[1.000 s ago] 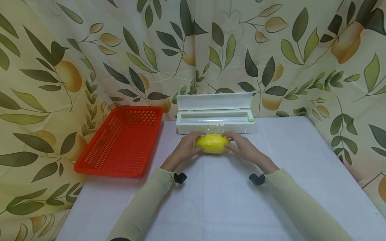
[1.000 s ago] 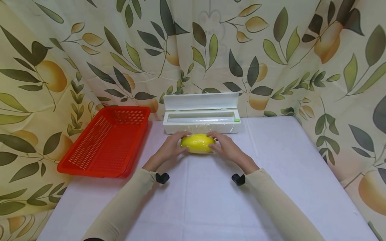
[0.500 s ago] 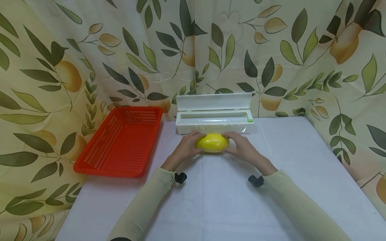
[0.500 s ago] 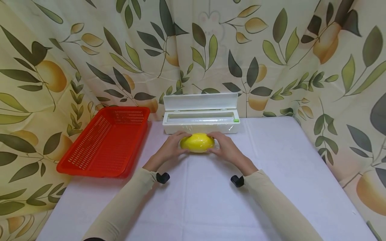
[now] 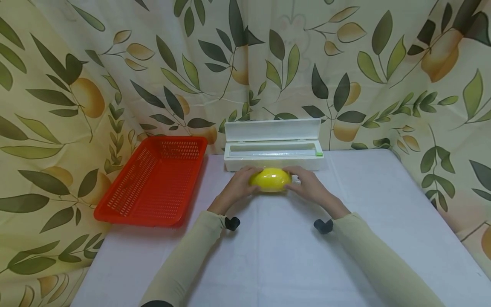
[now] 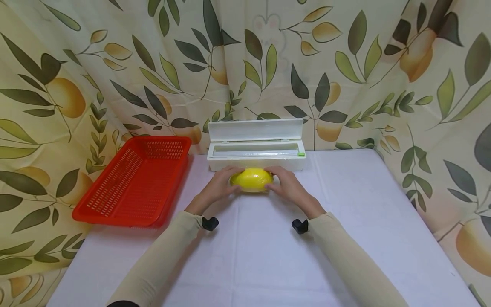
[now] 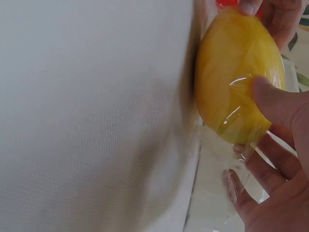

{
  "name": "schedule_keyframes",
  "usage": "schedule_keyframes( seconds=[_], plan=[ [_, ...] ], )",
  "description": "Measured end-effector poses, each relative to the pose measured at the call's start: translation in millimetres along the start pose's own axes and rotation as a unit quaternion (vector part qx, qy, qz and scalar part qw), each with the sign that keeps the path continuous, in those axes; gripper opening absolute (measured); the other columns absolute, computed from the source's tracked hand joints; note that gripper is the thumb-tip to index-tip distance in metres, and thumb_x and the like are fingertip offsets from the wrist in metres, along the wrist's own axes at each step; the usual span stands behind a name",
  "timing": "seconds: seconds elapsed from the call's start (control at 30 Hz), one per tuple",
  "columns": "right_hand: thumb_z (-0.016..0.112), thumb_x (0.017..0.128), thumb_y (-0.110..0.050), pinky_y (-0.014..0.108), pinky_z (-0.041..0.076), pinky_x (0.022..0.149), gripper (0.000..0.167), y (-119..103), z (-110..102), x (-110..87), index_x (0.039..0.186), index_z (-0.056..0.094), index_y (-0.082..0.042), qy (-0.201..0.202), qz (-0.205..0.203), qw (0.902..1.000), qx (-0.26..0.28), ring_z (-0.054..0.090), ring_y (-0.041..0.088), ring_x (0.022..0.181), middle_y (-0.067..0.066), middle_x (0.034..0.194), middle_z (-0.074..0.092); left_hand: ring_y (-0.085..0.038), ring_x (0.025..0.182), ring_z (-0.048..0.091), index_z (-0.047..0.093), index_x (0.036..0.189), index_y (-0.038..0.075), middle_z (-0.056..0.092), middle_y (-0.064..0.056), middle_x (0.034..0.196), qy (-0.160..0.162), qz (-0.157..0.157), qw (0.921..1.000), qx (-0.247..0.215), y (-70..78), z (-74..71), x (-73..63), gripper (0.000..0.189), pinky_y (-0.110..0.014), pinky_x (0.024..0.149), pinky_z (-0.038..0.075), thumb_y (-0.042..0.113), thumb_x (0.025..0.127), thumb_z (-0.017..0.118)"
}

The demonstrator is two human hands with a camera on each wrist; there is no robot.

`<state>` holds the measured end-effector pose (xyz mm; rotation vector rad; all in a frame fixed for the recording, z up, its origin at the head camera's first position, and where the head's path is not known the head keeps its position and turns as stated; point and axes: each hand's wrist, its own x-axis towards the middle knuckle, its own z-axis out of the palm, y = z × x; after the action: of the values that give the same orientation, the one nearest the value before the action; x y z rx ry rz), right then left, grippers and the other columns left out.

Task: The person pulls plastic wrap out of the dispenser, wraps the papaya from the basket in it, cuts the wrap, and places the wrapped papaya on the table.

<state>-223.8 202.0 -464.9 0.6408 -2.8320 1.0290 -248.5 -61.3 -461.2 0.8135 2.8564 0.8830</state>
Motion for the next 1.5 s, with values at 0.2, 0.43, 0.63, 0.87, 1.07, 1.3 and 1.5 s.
schedule_keyframes(
  seconds=[0.2, 0.43, 0.63, 0.87, 1.07, 1.3, 1.5],
  plan=[
    [0.079, 0.091, -0.014, 0.056, 0.050, 0.100, 0.059, 1.9, -0.2, 3.2, 0.144, 0.055, -0.004, -0.007, 0.005, 1.0000, 0.001, 0.059, 0.038, 0.122, 0.018, 0.142, 0.058, -0.025, 0.131, 0.052, 0.054, 0.148, 0.012, 0.056, -0.007, 0.144, -0.008, 0.003, 0.9999, 0.010, -1.2, 1.1, 3.1, 0.062, -0.040, 0.116, 0.037, 0.016, 0.092, 0.079],
    [0.078, 0.091, -0.015, 0.056, 0.050, 0.099, 0.059, 4.2, 0.2, 5.2, 0.144, 0.054, -0.004, -0.009, 0.003, 1.0000, -0.003, 0.059, 0.038, 0.121, 0.018, 0.141, 0.058, -0.027, 0.134, 0.050, 0.051, 0.151, 0.013, 0.054, -0.007, 0.146, -0.011, 0.001, 0.9998, 0.016, -3.3, 3.0, 5.3, 0.063, -0.042, 0.117, 0.036, 0.016, 0.093, 0.078],
    [0.078, 0.092, -0.015, 0.057, 0.050, 0.098, 0.058, 3.4, -0.8, 6.4, 0.144, 0.054, -0.004, -0.008, 0.002, 1.0000, 0.000, 0.059, 0.039, 0.121, 0.019, 0.142, 0.058, -0.026, 0.134, 0.049, 0.050, 0.151, 0.015, 0.053, -0.006, 0.147, -0.012, -0.009, 0.9998, 0.014, -1.9, 2.3, 4.8, 0.064, -0.042, 0.117, 0.036, 0.018, 0.093, 0.077],
    [0.078, 0.092, -0.017, 0.057, 0.049, 0.101, 0.059, 2.9, -4.8, 5.9, 0.144, 0.054, -0.005, -0.019, 0.009, 0.9998, 0.001, 0.059, 0.038, 0.123, 0.017, 0.142, 0.059, -0.027, 0.133, 0.051, 0.052, 0.150, 0.013, 0.054, -0.009, 0.145, -0.002, 0.002, 0.9994, 0.034, 0.7, 2.1, 3.9, 0.062, -0.043, 0.116, 0.038, 0.017, 0.093, 0.078],
    [0.081, 0.091, -0.020, 0.055, 0.052, 0.098, 0.060, 3.1, -16.9, 0.6, 0.144, 0.056, -0.006, -0.001, -0.001, 1.0000, -0.007, 0.060, 0.038, 0.123, 0.017, 0.142, 0.060, -0.028, 0.133, 0.051, 0.051, 0.150, 0.014, 0.054, -0.009, 0.147, -0.009, 0.001, 0.9989, 0.047, 1.0, 0.7, 2.5, 0.061, -0.044, 0.116, 0.037, 0.018, 0.094, 0.076],
    [0.081, 0.089, -0.016, 0.055, 0.055, 0.090, 0.048, 18.6, -39.9, 0.7, 0.132, 0.064, -0.005, 0.115, -0.013, 0.9925, -0.039, 0.061, 0.038, 0.120, 0.018, 0.133, 0.064, -0.028, 0.134, 0.051, 0.051, 0.150, 0.013, 0.054, -0.009, 0.147, -0.009, 0.007, 0.9986, 0.051, 0.4, -1.2, 1.7, 0.061, -0.045, 0.116, 0.037, 0.017, 0.095, 0.075],
    [0.079, 0.091, -0.015, 0.062, 0.044, 0.102, 0.051, 39.4, -57.6, 5.6, 0.136, 0.060, -0.001, 0.166, 0.027, 0.9848, -0.045, 0.048, 0.045, 0.132, 0.024, 0.142, 0.056, -0.028, 0.134, 0.051, 0.051, 0.150, 0.013, 0.053, -0.008, 0.148, -0.009, 0.015, 0.9985, 0.052, 1.1, -0.4, 0.9, 0.060, -0.044, 0.116, 0.037, 0.017, 0.095, 0.075]
  ],
)
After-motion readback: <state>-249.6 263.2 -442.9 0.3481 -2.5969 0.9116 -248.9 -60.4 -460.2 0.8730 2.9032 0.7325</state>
